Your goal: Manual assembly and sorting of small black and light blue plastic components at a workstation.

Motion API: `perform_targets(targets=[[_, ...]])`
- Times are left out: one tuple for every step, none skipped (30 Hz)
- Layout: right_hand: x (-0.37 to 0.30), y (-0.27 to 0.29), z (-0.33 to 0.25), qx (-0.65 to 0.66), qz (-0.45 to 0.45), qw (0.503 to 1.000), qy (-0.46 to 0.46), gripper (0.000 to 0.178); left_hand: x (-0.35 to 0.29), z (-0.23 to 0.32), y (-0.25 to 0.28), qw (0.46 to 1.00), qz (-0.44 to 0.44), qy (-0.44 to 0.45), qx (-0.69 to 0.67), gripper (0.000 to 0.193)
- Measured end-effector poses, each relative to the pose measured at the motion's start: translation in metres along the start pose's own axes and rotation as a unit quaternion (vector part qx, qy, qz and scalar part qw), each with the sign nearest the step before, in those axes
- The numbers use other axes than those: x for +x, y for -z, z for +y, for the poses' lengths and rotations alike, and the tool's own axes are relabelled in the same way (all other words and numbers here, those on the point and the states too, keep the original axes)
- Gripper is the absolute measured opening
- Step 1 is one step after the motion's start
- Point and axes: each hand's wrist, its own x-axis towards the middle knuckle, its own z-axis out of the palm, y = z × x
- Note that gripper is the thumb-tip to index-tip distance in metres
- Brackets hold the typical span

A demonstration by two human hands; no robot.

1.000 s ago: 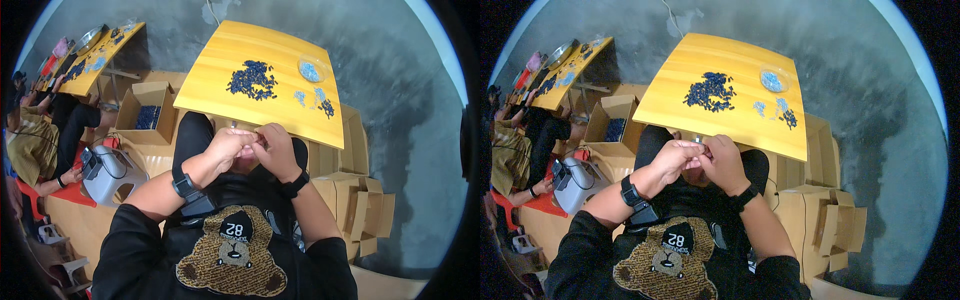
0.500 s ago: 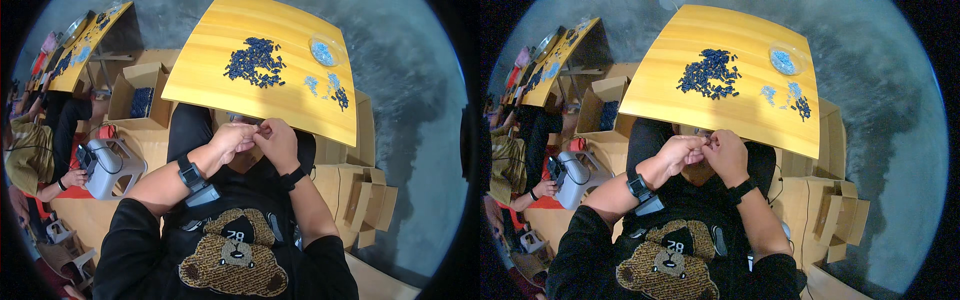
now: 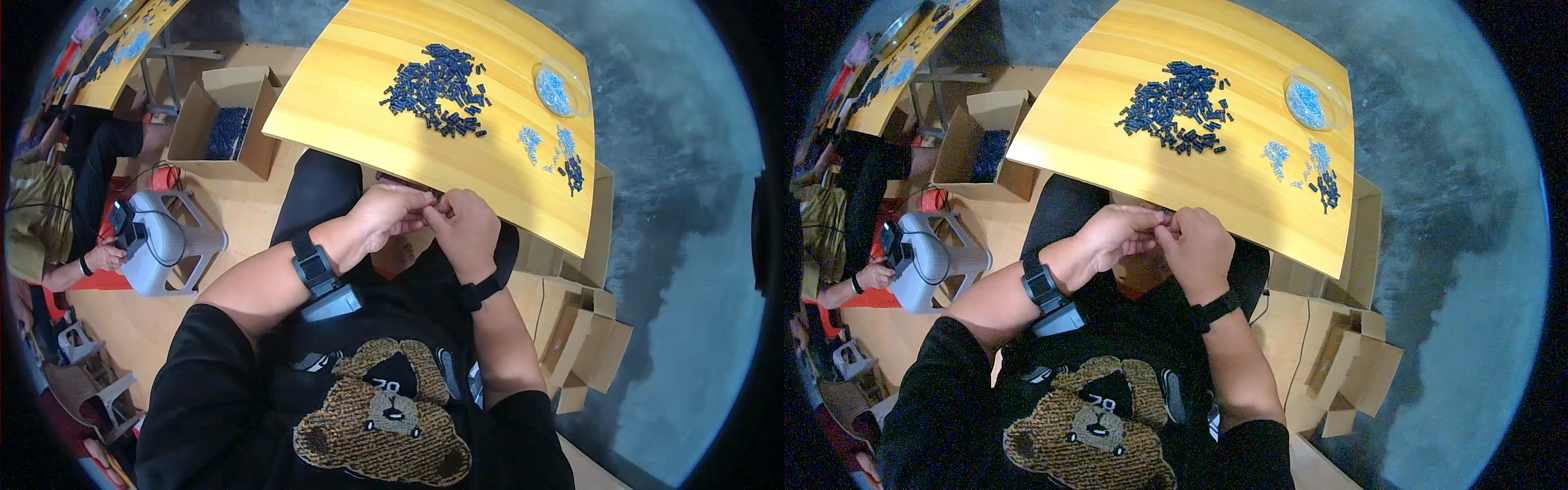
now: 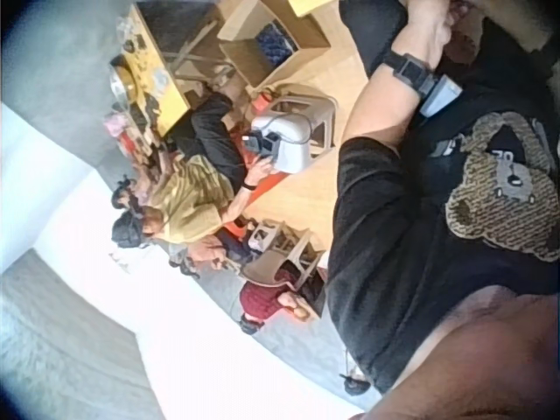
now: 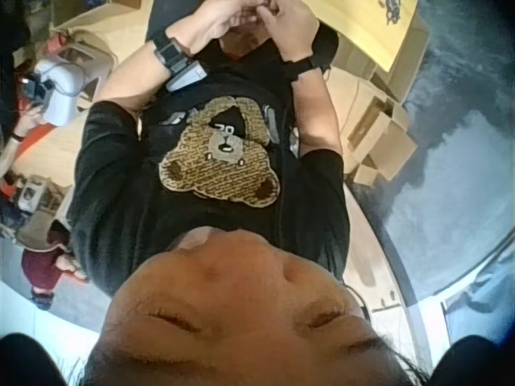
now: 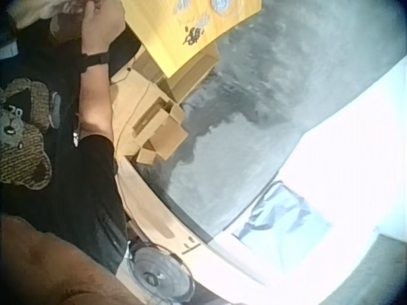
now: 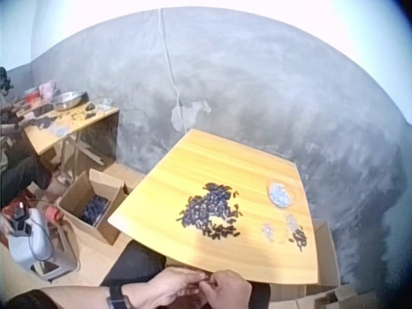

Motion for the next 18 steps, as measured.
perform_targets(targets=[[0.0, -0.001, 0.0, 0.005, 0.006, 1.0, -0.002, 0.02, -0.001, 0.0, 0.0, 1.0, 0.0, -0.001, 0.0, 0.02], [0.0, -0.001, 0.0, 0.01, 0.012, 1.0, -0.004, 0.02, -0.002, 0.0, 0.0, 1.0, 0.0, -0.001, -0.001, 0.019], [0.0, 0.0, -0.002, 0.009, 0.011, 1.0, -0.004, 0.02, -0.001, -0.001, 0.0, 1.0, -0.001, -0.001, -0.002, 0.019], [0.0, 0.002, -0.005, 0.009, 0.013, 1.0, -0.012, 0.02, -0.001, -0.002, 0.0, 1.0, -0.002, -0.009, -0.013, 0.019], [0.0, 0.003, -0.006, 0.009, 0.015, 1.0, -0.019, 0.02, 0.0, -0.003, -0.001, 1.0, -0.002, -0.016, -0.025, 0.018], [0.001, 0.003, -0.007, 0.009, 0.014, 1.0, -0.019, 0.02, -0.001, -0.004, -0.003, 1.0, -0.002, -0.016, -0.026, 0.018], [0.002, 0.003, -0.008, 0.006, 0.036, 0.999, -0.007, 0.023, -0.002, -0.005, -0.006, 0.999, 0.013, -0.028, -0.038, 0.016], [0.003, 0.004, -0.007, 0.003, 0.057, 0.998, 0.004, 0.026, -0.003, -0.007, -0.01, 0.998, 0.028, -0.04, -0.051, 0.014], [0.004, 0.004, -0.006, 0.002, 0.056, 0.998, 0.004, 0.026, -0.001, -0.009, -0.011, 0.997, 0.027, -0.039, -0.052, 0.014], [0.005, 0.004, -0.003, 0.017, 0.062, 0.997, 0.035, 0.029, 0.001, -0.011, -0.012, 0.995, 0.026, -0.05, -0.077, 0.011], [0.006, 0.004, -0.001, 0.033, 0.068, 0.995, 0.065, 0.033, 0.001, -0.012, -0.012, 0.993, 0.026, -0.06, -0.1, 0.008], [0.007, 0.003, 0.001, 0.034, 0.068, 0.995, 0.064, 0.033, 0.002, -0.012, -0.012, 0.993, 0.027, -0.059, -0.099, 0.008], [0.007, 0.002, 0.003, 0.05, 0.061, 0.995, 0.065, 0.033, 0.002, -0.011, -0.013, 0.993, 0.027, -0.057, -0.1, 0.008], [0.008, 0.001, 0.004, 0.066, 0.053, 0.994, 0.065, 0.032, 0.002, -0.01, -0.013, 0.993, 0.027, -0.055, -0.1, 0.008], [0.009, 0.001, 0.005, 0.067, 0.054, 0.994, 0.063, 0.032, 0.002, -0.01, -0.012, 0.993, 0.027, -0.053, -0.097, 0.008], [0.01, 0.002, 0.005, 0.074, 0.043, 0.994, 0.068, 0.032, 0.002, -0.011, -0.012, 0.993, 0.028, -0.056, -0.096, 0.008], [0.011, 0.002, 0.004, 0.08, 0.032, 0.994, 0.073, 0.031, 0.002, -0.011, -0.012, 0.993, 0.028, -0.058, -0.095, 0.009], [0.011, 0.003, 0.004, 0.08, 0.033, 0.994, 0.07, 0.031, 0.004, -0.013, -0.01, 0.994, 0.028, -0.055, -0.093, 0.009]])
